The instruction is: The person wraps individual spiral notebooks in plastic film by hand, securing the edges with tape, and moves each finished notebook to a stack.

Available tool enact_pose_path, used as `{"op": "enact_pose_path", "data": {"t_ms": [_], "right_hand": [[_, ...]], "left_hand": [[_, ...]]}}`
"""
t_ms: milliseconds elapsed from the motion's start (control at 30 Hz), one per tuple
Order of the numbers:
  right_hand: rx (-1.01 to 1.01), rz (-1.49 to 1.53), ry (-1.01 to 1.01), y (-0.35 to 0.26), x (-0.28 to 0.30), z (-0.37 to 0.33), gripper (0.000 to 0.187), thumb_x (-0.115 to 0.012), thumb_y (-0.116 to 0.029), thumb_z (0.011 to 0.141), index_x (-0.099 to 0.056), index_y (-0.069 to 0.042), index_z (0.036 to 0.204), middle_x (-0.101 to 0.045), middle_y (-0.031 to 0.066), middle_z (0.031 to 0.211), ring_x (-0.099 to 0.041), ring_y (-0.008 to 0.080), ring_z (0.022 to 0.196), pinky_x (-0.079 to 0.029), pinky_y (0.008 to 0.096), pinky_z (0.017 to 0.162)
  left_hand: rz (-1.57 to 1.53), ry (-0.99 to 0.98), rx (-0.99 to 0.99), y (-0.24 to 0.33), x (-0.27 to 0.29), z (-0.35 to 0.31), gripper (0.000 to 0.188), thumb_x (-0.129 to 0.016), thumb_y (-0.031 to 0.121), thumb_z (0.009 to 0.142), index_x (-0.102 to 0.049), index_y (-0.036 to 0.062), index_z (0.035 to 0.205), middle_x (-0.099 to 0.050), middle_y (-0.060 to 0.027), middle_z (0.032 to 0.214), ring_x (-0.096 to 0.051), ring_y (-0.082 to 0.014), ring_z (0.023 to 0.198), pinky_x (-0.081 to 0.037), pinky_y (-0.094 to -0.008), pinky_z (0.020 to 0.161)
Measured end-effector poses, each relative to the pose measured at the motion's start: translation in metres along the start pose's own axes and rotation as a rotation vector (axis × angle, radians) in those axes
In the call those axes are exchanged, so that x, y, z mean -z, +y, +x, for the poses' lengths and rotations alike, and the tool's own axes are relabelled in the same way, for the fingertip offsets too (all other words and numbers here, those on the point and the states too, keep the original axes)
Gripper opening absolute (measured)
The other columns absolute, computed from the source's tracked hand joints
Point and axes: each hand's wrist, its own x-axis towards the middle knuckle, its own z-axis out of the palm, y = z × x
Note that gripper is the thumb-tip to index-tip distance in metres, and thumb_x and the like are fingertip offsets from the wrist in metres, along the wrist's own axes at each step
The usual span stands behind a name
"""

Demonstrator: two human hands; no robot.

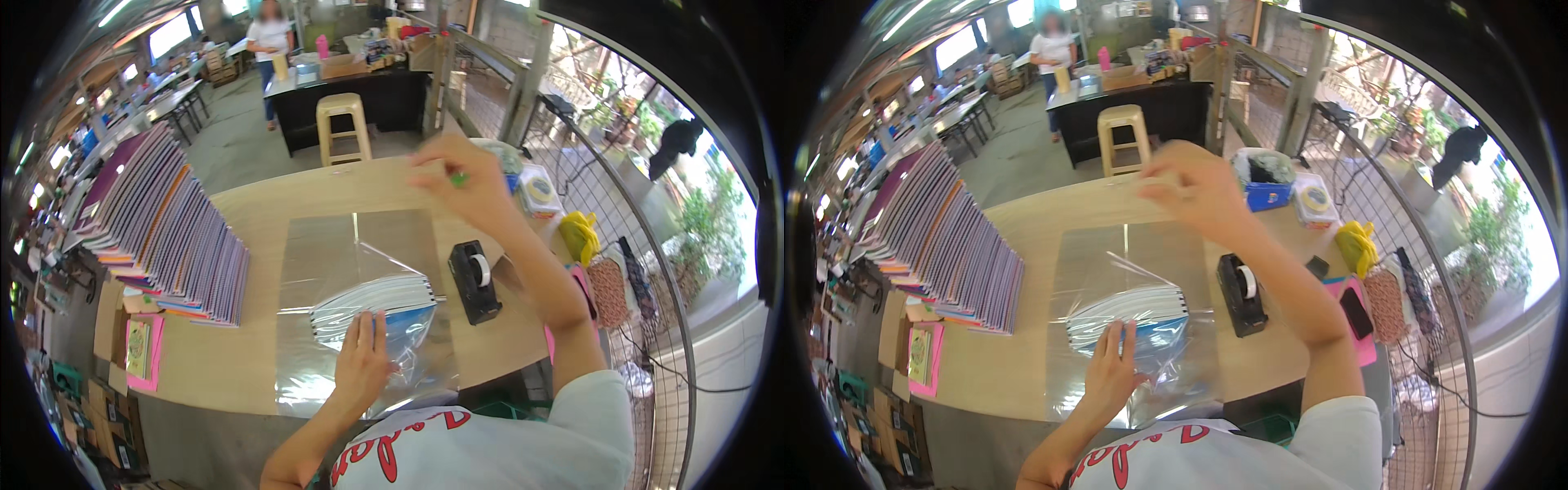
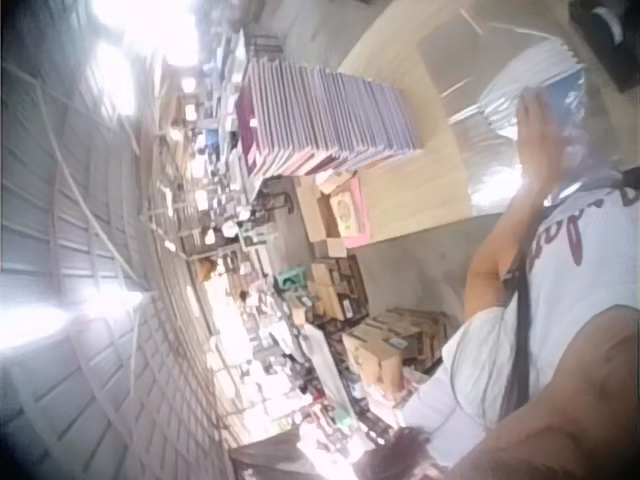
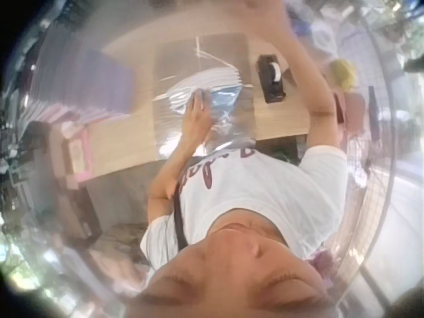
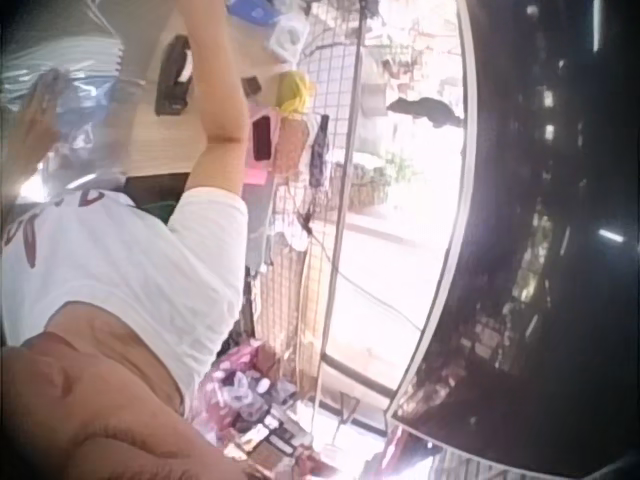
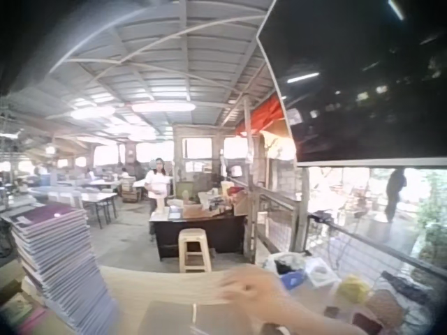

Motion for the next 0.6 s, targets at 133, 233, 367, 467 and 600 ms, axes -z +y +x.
{"op": "enact_pose_path", "data": {"t_ms": [133, 233, 367, 467, 600], "right_hand": [[-0.844, -0.086, -0.275, 0.148, 0.007, -0.219, 0.041, -0.083, -0.034, 0.073, -0.07, 0.0, 0.092, -0.07, 0.0158, 0.088, -0.069, 0.0278, 0.077, -0.053, 0.0394, 0.069], [-1.156, -0.21, -0.405, 0.169, -0.011, -0.321, 0.038, -0.083, -0.032, 0.074, -0.071, 0.004, 0.075, -0.066, 0.0157, 0.064, -0.065, 0.0255, 0.06, -0.051, 0.0382, 0.059], [-1.65, 0.417, -0.154, 0.157, -0.024, -0.335, 0.033, -0.084, -0.027, 0.073, -0.07, 0.003, 0.068, -0.062, 0.0075, 0.058, -0.056, 0.0174, 0.048, -0.044, 0.0352, 0.049], [-1.291, 0.104, -0.011, 0.122, -0.027, -0.339, 0.029, -0.084, -0.023, 0.074, -0.07, 0.001, 0.065, -0.058, 0.0032, 0.056, -0.048, 0.0123, 0.045, -0.036, 0.0328, 0.045], [-1.945, 1.146, 0.753, 0.11, -0.069, -0.407, 0.015, -0.071, -0.016, 0.087, -0.064, -0.005, 0.08, -0.061, 0.0069, 0.066, -0.054, 0.0159, 0.05, -0.041, 0.0329, 0.046]], "left_hand": [[-0.011, 0.01, 0.005, 0.008, -0.003, 0.001, 0.105, -0.089, 0.023, 0.058, -0.035, -0.0053, 0.144, -0.04, -0.0276, 0.139, -0.042, -0.0447, 0.13, -0.041, -0.046, 0.106], [-0.009, 0.036, 0.025, 0.008, -0.006, -0.001, 0.105, -0.09, 0.024, 0.059, -0.035, -0.0054, 0.144, -0.039, -0.0273, 0.141, -0.042, -0.0442, 0.131, -0.041, -0.0461, 0.106], [0.009, 0.023, 0.029, 0.009, -0.006, 0.0, 0.103, -0.089, 0.024, 0.06, -0.035, -0.0051, 0.143, -0.039, -0.0266, 0.141, -0.042, -0.0433, 0.13, -0.042, -0.0452, 0.106], [0.035, 0.022, 0.047, 0.007, -0.005, -0.002, 0.103, -0.089, 0.023, 0.06, -0.035, -0.0057, 0.143, -0.039, -0.0263, 0.141, -0.042, -0.0424, 0.13, -0.042, -0.0441, 0.106], [0.052, 0.023, 0.019, 0.011, -0.005, -0.001, 0.101, -0.087, 0.024, 0.062, -0.035, -0.0068, 0.143, -0.039, -0.026, 0.141, -0.042, -0.0419, 0.13, -0.041, -0.0432, 0.107]]}}
